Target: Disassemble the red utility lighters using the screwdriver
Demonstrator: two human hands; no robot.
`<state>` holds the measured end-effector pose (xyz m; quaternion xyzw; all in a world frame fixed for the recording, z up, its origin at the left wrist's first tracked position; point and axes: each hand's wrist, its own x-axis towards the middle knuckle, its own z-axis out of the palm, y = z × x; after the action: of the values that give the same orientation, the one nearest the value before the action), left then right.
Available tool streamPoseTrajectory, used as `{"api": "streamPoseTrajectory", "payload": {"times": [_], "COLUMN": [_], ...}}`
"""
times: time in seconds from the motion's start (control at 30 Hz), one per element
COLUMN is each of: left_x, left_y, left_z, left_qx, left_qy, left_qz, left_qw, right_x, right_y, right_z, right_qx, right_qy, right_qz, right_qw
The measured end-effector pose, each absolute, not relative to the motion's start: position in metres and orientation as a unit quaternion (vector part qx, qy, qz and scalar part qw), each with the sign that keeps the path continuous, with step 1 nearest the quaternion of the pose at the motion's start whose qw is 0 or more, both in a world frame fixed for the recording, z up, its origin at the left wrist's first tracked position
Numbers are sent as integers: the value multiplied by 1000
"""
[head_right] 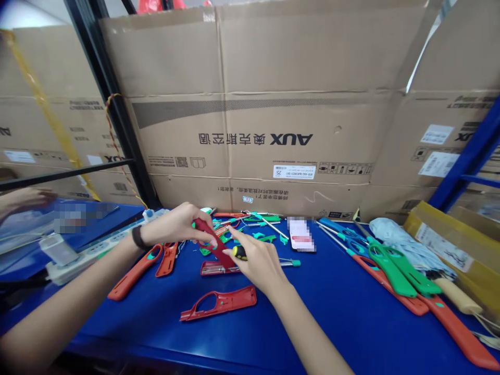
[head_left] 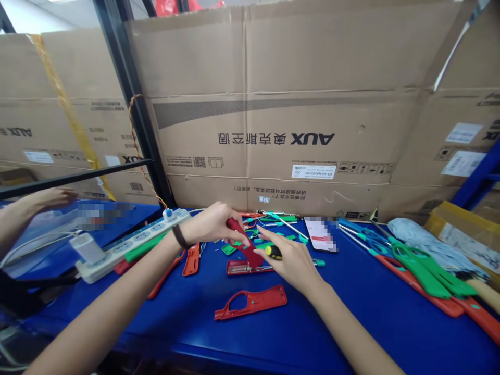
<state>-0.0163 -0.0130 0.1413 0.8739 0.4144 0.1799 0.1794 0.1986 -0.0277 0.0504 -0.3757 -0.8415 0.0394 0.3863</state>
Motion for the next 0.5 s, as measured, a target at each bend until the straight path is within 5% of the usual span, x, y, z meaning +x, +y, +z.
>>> {"api": "streamPoseTrajectory", "payload": {"times": [0.5], "left_x": [43], "left_y": [-16], "left_z": [66], "left_qx": [795], "left_qy": [446], "left_qz": [392], "left_qw": [129], "right_x": [197], "right_y": [-14], "right_z": [26], "right_qx": [-419], "right_qy": [-743], "right_qz": [134], "right_qw": [505]}}
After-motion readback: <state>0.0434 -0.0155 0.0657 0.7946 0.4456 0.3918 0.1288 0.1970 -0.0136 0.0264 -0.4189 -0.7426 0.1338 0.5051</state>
